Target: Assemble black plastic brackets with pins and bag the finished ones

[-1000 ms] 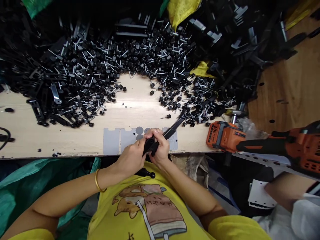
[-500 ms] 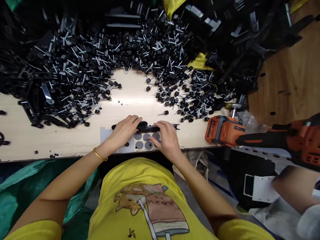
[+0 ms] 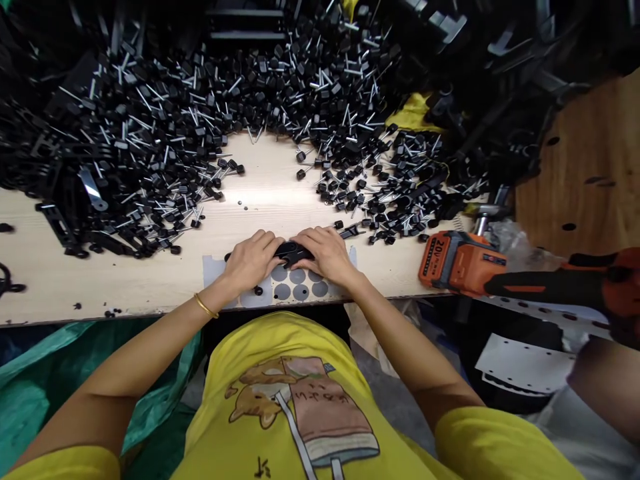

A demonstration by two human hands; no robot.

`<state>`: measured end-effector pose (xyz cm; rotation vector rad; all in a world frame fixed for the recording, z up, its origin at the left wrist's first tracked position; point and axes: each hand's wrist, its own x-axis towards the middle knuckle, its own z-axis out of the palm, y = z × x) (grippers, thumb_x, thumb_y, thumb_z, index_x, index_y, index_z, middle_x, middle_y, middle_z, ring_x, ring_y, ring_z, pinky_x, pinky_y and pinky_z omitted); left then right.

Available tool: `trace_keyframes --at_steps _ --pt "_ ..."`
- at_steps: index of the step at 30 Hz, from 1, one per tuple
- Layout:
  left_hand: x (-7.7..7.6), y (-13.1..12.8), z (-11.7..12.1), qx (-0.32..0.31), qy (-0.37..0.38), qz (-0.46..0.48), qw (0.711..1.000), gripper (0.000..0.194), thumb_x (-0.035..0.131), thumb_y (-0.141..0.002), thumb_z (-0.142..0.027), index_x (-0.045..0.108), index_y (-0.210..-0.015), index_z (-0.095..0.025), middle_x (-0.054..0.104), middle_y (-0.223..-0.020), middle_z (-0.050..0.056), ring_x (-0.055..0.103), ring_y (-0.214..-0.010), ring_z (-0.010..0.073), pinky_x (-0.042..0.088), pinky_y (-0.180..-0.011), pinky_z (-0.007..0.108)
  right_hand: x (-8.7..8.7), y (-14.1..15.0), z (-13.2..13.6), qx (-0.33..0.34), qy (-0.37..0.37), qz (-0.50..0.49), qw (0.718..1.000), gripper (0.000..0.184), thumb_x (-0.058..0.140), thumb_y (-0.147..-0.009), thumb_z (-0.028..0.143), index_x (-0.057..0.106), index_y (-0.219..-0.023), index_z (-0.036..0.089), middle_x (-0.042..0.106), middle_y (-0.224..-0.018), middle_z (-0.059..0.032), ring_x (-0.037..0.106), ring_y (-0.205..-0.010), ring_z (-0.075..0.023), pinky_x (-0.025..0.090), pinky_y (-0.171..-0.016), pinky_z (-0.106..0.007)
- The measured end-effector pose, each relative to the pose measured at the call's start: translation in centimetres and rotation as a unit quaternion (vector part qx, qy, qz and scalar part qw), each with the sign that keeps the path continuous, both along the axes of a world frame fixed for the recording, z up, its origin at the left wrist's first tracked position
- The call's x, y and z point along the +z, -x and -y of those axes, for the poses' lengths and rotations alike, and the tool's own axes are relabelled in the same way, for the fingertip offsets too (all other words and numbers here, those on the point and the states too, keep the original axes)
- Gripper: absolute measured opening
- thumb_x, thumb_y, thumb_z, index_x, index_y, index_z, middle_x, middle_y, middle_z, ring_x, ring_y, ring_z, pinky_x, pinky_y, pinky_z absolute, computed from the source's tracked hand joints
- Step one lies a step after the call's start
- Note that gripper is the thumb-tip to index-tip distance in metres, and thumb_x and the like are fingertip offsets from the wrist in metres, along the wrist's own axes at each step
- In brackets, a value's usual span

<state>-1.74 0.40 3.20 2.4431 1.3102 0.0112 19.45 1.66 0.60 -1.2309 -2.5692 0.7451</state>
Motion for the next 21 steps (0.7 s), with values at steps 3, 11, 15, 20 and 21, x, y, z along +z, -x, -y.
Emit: trace_keyframes --at_steps 3,11,15,20,21 --pt "0.0 0.0 -0.1 -0.005 -0.002 0.003 1.0 0.03 0.051 -0.091 -0.03 0.055 -0.114 -0.013 0.061 -0.098 0.009 0.054 -0.096 0.0235 0.045 -0.07 0.031 -0.1 0.1 -0.1 -0.003 -0.012 -0.004 1.0 0.049 0.047 -0.087 0.055 0.059 -0.115 0.017 0.065 -0.11 -0.0092 0.054 -0.091 -0.0223 0.031 -0.079 -0.035" --pt "-0.3 0.3 0.0 -0.012 -0.034 0.006 0.999 0.028 0.055 -0.089 -0.03 0.055 -0.113 -0.015 0.062 -0.096 0.008 0.055 -0.093 0.0227 0.044 -0.064 0.029 1.2 -0.6 -0.1 -0.021 0.021 -0.057 0.998 0.041 0.052 -0.087 0.049 0.059 -0.114 0.018 0.063 -0.107 -0.0098 0.053 -0.096 -0.0241 0.038 -0.081 -0.036" --pt "-0.8 0.5 0.0 -0.013 -0.053 0.024 0.998 0.029 0.058 -0.087 -0.034 0.056 -0.109 -0.016 0.063 -0.095 0.008 0.057 -0.09 0.0214 0.043 -0.06 0.029 1.2 -2.7 -2.0 -0.123 -0.054 -0.002 0.991 0.026 0.049 -0.09 0.033 0.063 -0.106 0.017 0.061 -0.104 -0.0112 0.05 -0.095 -0.0265 0.04 -0.08 -0.04" --pt "-1.0 0.6 0.0 -0.009 -0.068 0.03 0.997 0.03 0.063 -0.083 -0.036 0.058 -0.103 -0.016 0.063 -0.09 0.006 0.057 -0.087 0.0202 0.041 -0.057 0.028 1.9 -2.7 -2.5 -0.137 -0.055 0.0 0.989 0.022 0.049 -0.089 0.028 0.063 -0.103 0.019 0.061 -0.101 -0.0106 0.052 -0.096 -0.0271 0.041 -0.082 -0.042" --pt "-1.0 0.6 0.0 -0.008 -0.068 0.029 0.997 0.03 0.063 -0.083 -0.037 0.058 -0.103 -0.016 0.063 -0.09 0.006 0.057 -0.087 0.0201 0.041 -0.056 0.028 2.1 -2.2 -2.0 -0.114 -0.037 -0.024 0.993 0.024 0.049 -0.089 0.03 0.061 -0.107 0.019 0.061 -0.104 -0.0103 0.052 -0.098 -0.0267 0.041 -0.084 -0.042"
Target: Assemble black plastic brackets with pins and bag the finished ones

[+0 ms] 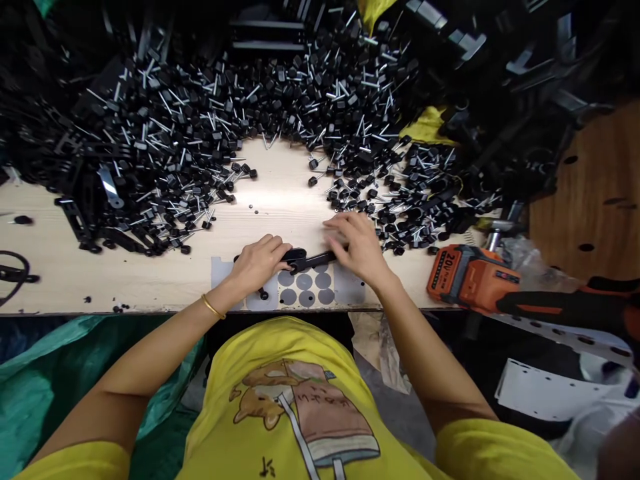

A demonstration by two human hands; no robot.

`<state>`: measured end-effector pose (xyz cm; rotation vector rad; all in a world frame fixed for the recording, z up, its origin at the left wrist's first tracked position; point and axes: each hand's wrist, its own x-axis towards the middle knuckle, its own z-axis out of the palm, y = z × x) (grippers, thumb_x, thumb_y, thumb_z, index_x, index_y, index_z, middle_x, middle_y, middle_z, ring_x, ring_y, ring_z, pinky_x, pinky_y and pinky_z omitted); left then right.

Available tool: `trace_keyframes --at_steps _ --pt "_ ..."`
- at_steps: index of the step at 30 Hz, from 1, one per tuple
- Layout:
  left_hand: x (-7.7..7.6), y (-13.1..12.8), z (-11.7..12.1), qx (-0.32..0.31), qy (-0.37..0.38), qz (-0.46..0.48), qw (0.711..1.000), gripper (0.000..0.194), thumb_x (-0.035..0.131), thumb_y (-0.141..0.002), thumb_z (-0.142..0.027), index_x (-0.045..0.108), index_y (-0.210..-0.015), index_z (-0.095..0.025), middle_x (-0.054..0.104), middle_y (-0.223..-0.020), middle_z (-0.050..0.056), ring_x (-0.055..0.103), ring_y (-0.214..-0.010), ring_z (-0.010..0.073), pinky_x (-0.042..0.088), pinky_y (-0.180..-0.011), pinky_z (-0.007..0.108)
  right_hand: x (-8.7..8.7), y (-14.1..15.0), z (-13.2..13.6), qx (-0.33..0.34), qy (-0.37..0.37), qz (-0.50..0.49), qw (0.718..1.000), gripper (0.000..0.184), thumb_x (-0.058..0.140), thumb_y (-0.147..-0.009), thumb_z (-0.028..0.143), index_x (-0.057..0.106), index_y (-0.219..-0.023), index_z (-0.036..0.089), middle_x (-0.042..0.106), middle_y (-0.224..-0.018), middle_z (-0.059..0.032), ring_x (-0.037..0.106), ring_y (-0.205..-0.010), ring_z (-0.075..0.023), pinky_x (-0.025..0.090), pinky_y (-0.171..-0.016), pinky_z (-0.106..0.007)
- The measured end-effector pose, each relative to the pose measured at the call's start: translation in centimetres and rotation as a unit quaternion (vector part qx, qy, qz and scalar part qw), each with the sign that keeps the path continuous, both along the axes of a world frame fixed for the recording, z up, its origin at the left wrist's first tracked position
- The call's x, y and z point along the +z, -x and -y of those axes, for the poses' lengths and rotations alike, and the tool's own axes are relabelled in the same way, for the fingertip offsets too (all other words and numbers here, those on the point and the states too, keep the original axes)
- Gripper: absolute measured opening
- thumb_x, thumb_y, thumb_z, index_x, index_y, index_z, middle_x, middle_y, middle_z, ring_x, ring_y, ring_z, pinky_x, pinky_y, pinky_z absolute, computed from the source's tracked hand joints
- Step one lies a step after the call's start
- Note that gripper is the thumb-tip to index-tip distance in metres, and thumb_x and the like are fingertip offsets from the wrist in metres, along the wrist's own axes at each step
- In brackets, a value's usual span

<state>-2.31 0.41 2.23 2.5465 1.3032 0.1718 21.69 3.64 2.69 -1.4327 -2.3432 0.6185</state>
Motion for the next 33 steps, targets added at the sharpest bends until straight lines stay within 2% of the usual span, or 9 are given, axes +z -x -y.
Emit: trace_keyframes --at_steps 3,7,11,15,20,24,27,30,33 --pt "0.0 0.0 0.0 0.002 -0.002 0.001 1.0 0.028 0.063 -0.083 -0.037 0.059 -0.102 -0.016 0.063 -0.088 0.006 0.057 -0.085 0.02 0.04 -0.056 0.028 0.0 1.6 2.4 0.09 0.064 -0.031 0.993 0.043 0.056 -0.086 0.041 0.054 -0.121 0.018 0.062 -0.11 -0.0101 0.054 -0.101 -0.026 0.04 -0.087 -0.041" --pt "-0.1 0.1 0.0 -0.008 -0.012 0.004 1.0 0.026 0.062 -0.083 -0.036 0.059 -0.1 -0.015 0.063 -0.086 0.006 0.057 -0.085 0.0203 0.041 -0.058 0.028 -1.9 2.9 4.5 0.044 0.02 -0.007 0.999 0.045 0.058 -0.085 0.043 0.055 -0.12 0.015 0.065 -0.104 -0.0106 0.056 -0.095 -0.0247 0.036 -0.084 -0.038" --pt "-0.2 0.1 -0.1 -0.013 -0.009 0.008 1.0 0.027 0.06 -0.084 -0.038 0.06 -0.097 -0.015 0.063 -0.085 0.006 0.057 -0.083 0.0201 0.04 -0.058 0.028 -2.9 2.3 3.6 0.084 -0.018 -0.023 0.996 0.043 0.055 -0.087 0.046 0.058 -0.117 0.015 0.067 -0.096 -0.0085 0.056 -0.087 -0.0219 0.033 -0.081 -0.035" --pt "-0.2 0.0 -0.1 -0.014 -0.016 0.001 1.0 0.028 0.059 -0.085 -0.041 0.06 -0.097 -0.016 0.063 -0.085 0.005 0.057 -0.082 0.0202 0.04 -0.057 0.028 -2.7 1.7 2.6 0.127 0.005 -0.039 0.991 0.044 0.056 -0.085 0.047 0.058 -0.116 0.016 0.067 -0.098 -0.0079 0.055 -0.087 -0.0214 0.033 -0.082 -0.035" --pt "-0.1 -0.1 0.1 -0.026 -0.038 0.004 0.999 0.028 0.061 -0.084 -0.037 0.059 -0.099 -0.014 0.062 -0.085 0.005 0.056 -0.083 0.0206 0.041 -0.06 0.029 -2.6 2.2 3.3 0.087 0.011 -0.025 0.996 0.042 0.058 -0.085 0.044 0.057 -0.117 0.017 0.067 -0.099 -0.0078 0.055 -0.088 -0.0223 0.033 -0.084 -0.037" --pt "0.2 -0.1 0.0 -0.029 -0.025 -0.008 0.999 0.032 0.063 -0.082 -0.038 0.058 -0.102 -0.013 0.062 -0.09 0.006 0.056 -0.087 0.0218 0.041 -0.061 0.029 -1.4 2.1 3.2 0.097 0.048 -0.045 0.993 0.04 0.055 -0.086 0.045 0.057 -0.118 0.019 0.065 -0.104 -0.0084 0.055 -0.094 -0.0236 0.037 -0.085 -0.038" --pt "0.5 -0.5 -0.5 -0.051 0.009 -0.021 0.998 0.034 0.062 -0.084 -0.039 0.058 -0.106 -0.012 0.062 -0.094 0.008 0.056 -0.09 0.0225 0.043 -0.067 0.029 -0.5 1.2 1.7 0.014 0.017 -0.018 1.0 0.037 0.052 -0.088 0.042 0.058 -0.116 0.019 0.062 -0.105 -0.0108 0.053 -0.098 -0.0257 0.04 -0.083 -0.039" --pt "1.6 -0.8 -1.7 -0.105 0.066 -0.025 0.992 0.042 0.065 -0.081 -0.041 0.058 -0.111 -0.012 0.062 -0.101 0.011 0.057 -0.092 0.0236 0.044 -0.074 0.031 -0.8 0.2 -0.6 -0.1 -0.027 0.097 0.99 0.025 0.047 -0.088 0.029 0.063 -0.104 0.017 0.061 -0.1 -0.0136 0.05 -0.095 -0.028 0.039 -0.08 -0.039" --pt "3.0 0.1 -3.7 -0.124 0.135 0.003 0.983 0.042 0.058 -0.085 -0.041 0.057 -0.118 -0.015 0.062 -0.105 0.009 0.058 -0.092 0.0218 0.046 -0.076 0.031 -1.3 -0.2 -2.8 -0.114 -0.01 0.133 0.985 0.02 0.045 -0.085 0.019 0.064 -0.089 0.017 0.061 -0.089 -0.0124 0.05 -0.089 -0.0269 0.04 -0.078 -0.038"
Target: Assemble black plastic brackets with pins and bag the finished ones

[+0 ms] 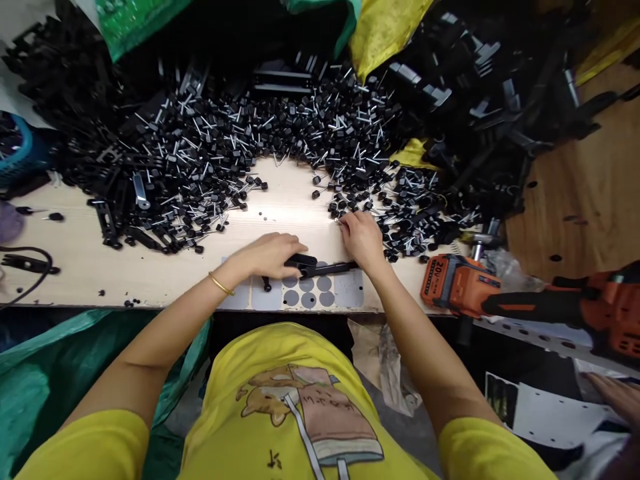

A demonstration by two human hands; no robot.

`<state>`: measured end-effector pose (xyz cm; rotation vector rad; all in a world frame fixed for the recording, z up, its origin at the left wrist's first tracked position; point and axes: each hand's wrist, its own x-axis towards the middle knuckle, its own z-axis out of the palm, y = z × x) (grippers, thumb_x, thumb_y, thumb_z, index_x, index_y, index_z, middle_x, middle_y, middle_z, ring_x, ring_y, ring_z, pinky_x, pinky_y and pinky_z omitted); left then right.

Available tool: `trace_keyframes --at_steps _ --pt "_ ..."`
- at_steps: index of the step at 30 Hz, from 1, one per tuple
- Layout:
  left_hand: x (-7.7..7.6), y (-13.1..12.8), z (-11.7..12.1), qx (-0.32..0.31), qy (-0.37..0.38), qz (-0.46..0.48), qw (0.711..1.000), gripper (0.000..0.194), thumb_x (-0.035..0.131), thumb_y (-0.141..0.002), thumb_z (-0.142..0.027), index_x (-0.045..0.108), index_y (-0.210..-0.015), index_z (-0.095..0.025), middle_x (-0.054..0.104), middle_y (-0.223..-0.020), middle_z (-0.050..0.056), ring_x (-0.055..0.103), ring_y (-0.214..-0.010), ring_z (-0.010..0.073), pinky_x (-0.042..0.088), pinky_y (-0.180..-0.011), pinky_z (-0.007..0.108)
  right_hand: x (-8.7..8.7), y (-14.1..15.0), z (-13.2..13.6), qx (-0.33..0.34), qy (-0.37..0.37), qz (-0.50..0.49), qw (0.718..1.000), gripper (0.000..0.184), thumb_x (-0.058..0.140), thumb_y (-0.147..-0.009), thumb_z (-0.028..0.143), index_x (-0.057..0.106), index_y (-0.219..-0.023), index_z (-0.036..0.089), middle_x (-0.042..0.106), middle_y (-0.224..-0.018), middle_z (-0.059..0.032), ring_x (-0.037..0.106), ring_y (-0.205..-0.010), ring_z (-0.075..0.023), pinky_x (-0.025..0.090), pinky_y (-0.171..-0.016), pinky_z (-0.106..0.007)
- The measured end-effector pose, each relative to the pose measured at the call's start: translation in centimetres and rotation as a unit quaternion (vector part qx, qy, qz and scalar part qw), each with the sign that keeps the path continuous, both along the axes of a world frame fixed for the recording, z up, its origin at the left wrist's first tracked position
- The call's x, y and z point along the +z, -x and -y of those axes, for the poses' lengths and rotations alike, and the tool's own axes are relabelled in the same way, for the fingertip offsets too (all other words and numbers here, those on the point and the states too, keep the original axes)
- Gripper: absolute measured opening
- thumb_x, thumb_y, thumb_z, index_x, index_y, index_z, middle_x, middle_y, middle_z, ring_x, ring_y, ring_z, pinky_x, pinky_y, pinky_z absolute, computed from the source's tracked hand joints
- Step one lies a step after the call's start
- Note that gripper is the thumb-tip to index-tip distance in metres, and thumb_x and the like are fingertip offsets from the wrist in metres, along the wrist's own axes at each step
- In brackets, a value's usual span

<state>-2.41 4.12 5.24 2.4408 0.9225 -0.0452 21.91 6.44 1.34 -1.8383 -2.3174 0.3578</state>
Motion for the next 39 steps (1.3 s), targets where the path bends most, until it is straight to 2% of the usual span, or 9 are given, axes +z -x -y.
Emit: trace_keyframes --at_steps 5,11,14,17,20,23,27,33,39 --pt "-0.7 4.6 -3.3 0.298 -0.133 -0.021 0.945 0.022 0.051 -0.084 -0.021 0.062 -0.101 -0.013 0.06 -0.103 0.013 0.054 -0.101 0.0289 0.045 -0.081 0.041 1.4 0.0 0.5 -0.019 -0.021 -0.119 0.992 0.014 0.048 -0.083 0.02 0.062 -0.085 0.017 0.061 -0.085 -0.0092 0.054 -0.085 -0.0237 0.044 -0.078 -0.037" --pt "-3.3 6.7 -2.9 0.351 -0.171 0.071 0.918 0.012 0.052 -0.08 -0.019 0.064 -0.084 -0.018 0.062 -0.089 0.009 0.055 -0.092 0.026 0.046 -0.083 0.042 4.0 1.7 5.7 0.069 0.073 -0.232 0.968 0.012 0.049 -0.086 0.022 0.054 -0.096 0.019 0.06 -0.079 -0.0028 0.055 -0.068 -0.0156 0.043 -0.062 -0.027" --pt "-2.2 5.7 -0.8 0.432 -0.113 0.216 0.868 0.015 0.06 -0.079 -0.028 0.065 -0.089 -0.018 0.064 -0.09 0.005 0.059 -0.083 0.0187 0.05 -0.081 0.036 3.9 2.4 6.9 0.106 0.071 -0.197 0.972 0.01 0.047 -0.087 0.018 0.054 -0.081 0.019 0.059 -0.081 -0.0045 0.055 -0.072 -0.0156 0.041 -0.064 -0.026" --pt "-1.1 4.7 1.5 0.514 0.019 0.365 0.776 0.025 0.065 -0.076 -0.034 0.064 -0.094 -0.016 0.065 -0.084 0.003 0.062 -0.07 0.0132 0.053 -0.069 0.028 3.8 3.0 6.8 0.114 0.072 -0.138 0.981 0.012 0.045 -0.088 0.016 0.055 -0.081 0.019 0.057 -0.082 -0.0056 0.054 -0.072 -0.0165 0.039 -0.059 -0.026" --pt "-1.6 4.1 3.3 0.541 0.114 0.439 0.708 0.029 0.07 -0.071 -0.035 0.064 -0.092 -0.015 0.065 -0.078 0.001 0.063 -0.064 0.0114 0.054 -0.066 0.027 4.3 4.0 6.4 0.139 0.069 -0.042 0.987 0.014 0.044 -0.088 0.012 0.055 -0.081 0.019 0.056 -0.085 -0.0079 0.053 -0.077 -0.0194 0.036 -0.054 -0.027" --pt "-2.8 4.0 4.3 0.563 0.125 0.456 0.677 0.029 0.073 -0.068 -0.031 0.065 -0.089 -0.014 0.066 -0.076 0.001 0.064 -0.065 0.0114 0.055 -0.069 0.027 4.9 5.5 6.3 0.164 0.067 0.034 0.984 0.022 0.041 -0.083 0.0 0.054 -0.08 0.018 0.054 -0.085 -0.0102 0.051 -0.08 -0.0218 0.034 -0.052 -0.028" --pt "-3.6 4.2 5.1 0.573 0.051 0.43 0.696 0.026 0.071 -0.071 -0.03 0.065 -0.091 -0.015 0.067 -0.081 0.002 0.065 -0.072 0.0126 0.055 -0.073 0.027 4.4 6.8 7.0 0.137 0.038 0.055 0.988 0.028 0.037 -0.08 -0.005 0.053 -0.086 0.017 0.054 -0.088 -0.0131 0.05 -0.083 -0.025 0.041 -0.057 -0.031" --pt "-2.4 4.1 6.4 0.483 -0.157 0.276 0.816 0.018 0.06 -0.085 -0.032 0.065 -0.096 -0.018 0.066 -0.091 0.005 0.063 -0.082 0.0139 0.054 -0.077 0.027 1.5 6.4 9.0 0.122 -0.027 -0.068 0.99 0.041 0.028 -0.087 0.005 0.044 -0.125 0.013 0.044 -0.131 -0.0204 0.046 -0.116 -0.0297 0.045 -0.092 -0.049" --pt "-1.6 4.1 5.8 0.377 -0.198 0.216 0.879 0.016 0.053 -0.091 -0.029 0.063 -0.098 -0.019 0.067 -0.094 0.006 0.063 -0.088 0.0155 0.053 -0.08 0.029 1.0 5.9 8.9 0.136 -0.015 -0.17 0.976 0.054 0.027 -0.09 0.01 0.022 -0.144 0.014 0.028 -0.147 -0.0196 0.029 -0.139 -0.0251 0.039 -0.107 -0.047"
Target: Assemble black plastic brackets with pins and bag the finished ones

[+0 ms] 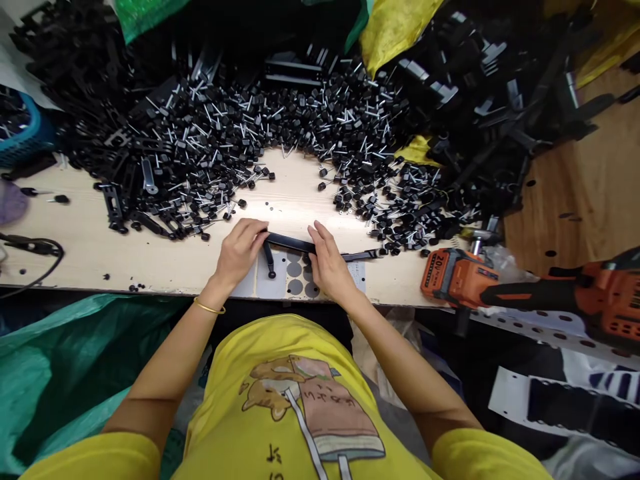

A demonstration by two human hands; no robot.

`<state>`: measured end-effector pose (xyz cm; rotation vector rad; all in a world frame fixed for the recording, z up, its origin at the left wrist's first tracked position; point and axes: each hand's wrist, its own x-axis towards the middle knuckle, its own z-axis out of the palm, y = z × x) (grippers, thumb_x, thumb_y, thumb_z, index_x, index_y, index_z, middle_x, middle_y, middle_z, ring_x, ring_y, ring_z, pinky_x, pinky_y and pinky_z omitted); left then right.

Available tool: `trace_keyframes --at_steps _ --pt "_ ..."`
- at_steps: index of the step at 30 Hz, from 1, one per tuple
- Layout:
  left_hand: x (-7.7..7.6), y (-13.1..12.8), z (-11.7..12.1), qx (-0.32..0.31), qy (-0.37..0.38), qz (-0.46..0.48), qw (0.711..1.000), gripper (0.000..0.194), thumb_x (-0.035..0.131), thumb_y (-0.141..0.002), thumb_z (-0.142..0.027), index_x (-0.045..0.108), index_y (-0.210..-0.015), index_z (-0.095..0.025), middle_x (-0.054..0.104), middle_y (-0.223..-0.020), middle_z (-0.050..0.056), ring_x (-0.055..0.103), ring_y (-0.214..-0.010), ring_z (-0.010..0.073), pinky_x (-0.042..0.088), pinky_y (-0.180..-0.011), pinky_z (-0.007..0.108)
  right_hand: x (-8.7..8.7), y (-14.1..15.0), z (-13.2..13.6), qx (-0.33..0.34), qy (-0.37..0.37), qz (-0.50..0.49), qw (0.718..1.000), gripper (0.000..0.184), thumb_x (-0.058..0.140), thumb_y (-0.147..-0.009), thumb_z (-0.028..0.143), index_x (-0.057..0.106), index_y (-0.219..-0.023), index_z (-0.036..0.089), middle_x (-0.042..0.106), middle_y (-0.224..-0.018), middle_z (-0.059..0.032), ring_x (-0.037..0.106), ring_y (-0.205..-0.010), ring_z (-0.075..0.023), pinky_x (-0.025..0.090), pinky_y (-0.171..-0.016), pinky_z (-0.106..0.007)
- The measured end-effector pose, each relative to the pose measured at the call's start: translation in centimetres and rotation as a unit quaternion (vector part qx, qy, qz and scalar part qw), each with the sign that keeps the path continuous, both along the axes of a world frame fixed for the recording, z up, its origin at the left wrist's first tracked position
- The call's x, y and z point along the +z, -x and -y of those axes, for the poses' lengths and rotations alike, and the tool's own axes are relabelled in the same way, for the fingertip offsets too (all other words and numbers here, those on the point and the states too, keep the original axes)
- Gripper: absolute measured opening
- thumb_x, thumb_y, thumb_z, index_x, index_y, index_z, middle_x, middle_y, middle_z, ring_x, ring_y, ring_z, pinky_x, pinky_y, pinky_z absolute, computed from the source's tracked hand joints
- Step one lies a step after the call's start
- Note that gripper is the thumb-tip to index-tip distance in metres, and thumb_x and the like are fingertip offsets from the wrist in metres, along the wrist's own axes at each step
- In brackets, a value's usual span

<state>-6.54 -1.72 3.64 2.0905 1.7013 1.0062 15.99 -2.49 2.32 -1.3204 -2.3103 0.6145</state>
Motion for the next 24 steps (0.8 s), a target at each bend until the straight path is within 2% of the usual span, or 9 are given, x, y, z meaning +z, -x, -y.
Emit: trace_keyframes --at_steps 3,8,12,16,18,21,24 --pt "0.0 0.6 -0.2 0.021 -0.006 0.012 1.0 0.017 0.055 -0.089 -0.031 0.063 -0.096 -0.018 0.066 -0.091 0.005 0.062 -0.081 0.0142 0.053 -0.074 0.026 0.1 0.0 0.0 0.002 0.017 -0.016 1.0 0.054 0.029 -0.091 0.012 0.023 -0.145 0.015 0.031 -0.146 -0.0189 0.031 -0.138 -0.0235 0.04 -0.107 -0.045" --pt "0.1 0.9 -0.1 -0.065 0.023 -0.003 0.998 0.012 0.054 -0.089 -0.027 0.062 -0.093 -0.018 0.065 -0.089 0.005 0.061 -0.084 0.016 0.05 -0.076 0.028 0.4 -0.2 0.3 0.008 0.029 -0.033 0.999 0.06 0.035 -0.091 0.019 0.015 -0.148 0.021 0.025 -0.15 -0.0162 0.027 -0.14 -0.0254 0.04 -0.106 -0.049" --pt "0.6 1.2 -0.6 -0.066 0.087 0.014 0.994 0.012 0.057 -0.087 -0.03 0.062 -0.091 -0.019 0.065 -0.09 0.005 0.061 -0.088 0.0177 0.048 -0.079 0.03 0.3 -1.0 1.0 -0.03 0.0 -0.048 0.998 0.066 0.04 -0.092 0.026 0.007 -0.149 0.023 0.019 -0.154 -0.0154 0.023 -0.142 -0.0269 0.038 -0.107 -0.051" --pt "0.4 2.1 -1.8 -0.088 0.164 0.067 0.98 0.016 0.064 -0.081 -0.034 0.062 -0.085 -0.018 0.065 -0.088 0.004 0.061 -0.084 0.0182 0.049 -0.079 0.032 -0.9 -2.2 2.1 -0.011 -0.039 0.007 0.999 0.068 0.04 -0.092 0.024 0.003 -0.149 0.022 0.04 -0.143 -0.016 0.042 -0.131 -0.0255 0.036 -0.108 -0.051" --pt "0.1 2.4 -2.2 -0.102 0.18 0.09 0.974 0.019 0.065 -0.079 -0.036 0.061 -0.084 -0.018 0.064 -0.087 0.004 0.061 -0.084 0.018 0.049 -0.08 0.033 -1.7 -2.5 2.3 -0.007 -0.058 0.047 0.997 0.069 0.04 -0.092 0.022 0.0 -0.149 0.02 0.047 -0.137 -0.0165 0.048 -0.124 -0.0254 0.034 -0.108 -0.053" --pt "-0.4 2.3 -2.3 -0.107 0.177 0.127 0.97 0.02 0.063 -0.08 -0.036 0.061 -0.086 -0.018 0.063 -0.094 0.005 0.061 -0.09 0.0179 0.051 -0.082 0.034 -2.8 -2.6 2.3 -0.029 -0.084 0.066 0.994 0.07 0.043 -0.092 0.02 0.002 -0.149 0.019 0.055 -0.127 -0.0154 0.053 -0.115 -0.0249 0.034 -0.106 -0.053" --pt "-0.6 1.7 -1.4 -0.077 0.202 0.184 0.959 0.022 0.063 -0.08 -0.037 0.059 -0.089 -0.018 0.063 -0.094 0.005 0.063 -0.088 0.0169 0.055 -0.079 0.033 -3.5 -2.7 2.0 -0.043 -0.102 0.079 0.991 0.07 0.043 -0.092 0.02 0.005 -0.15 0.018 0.06 -0.11 -0.0131 0.055 -0.101 -0.0254 0.039 -0.099 -0.051"
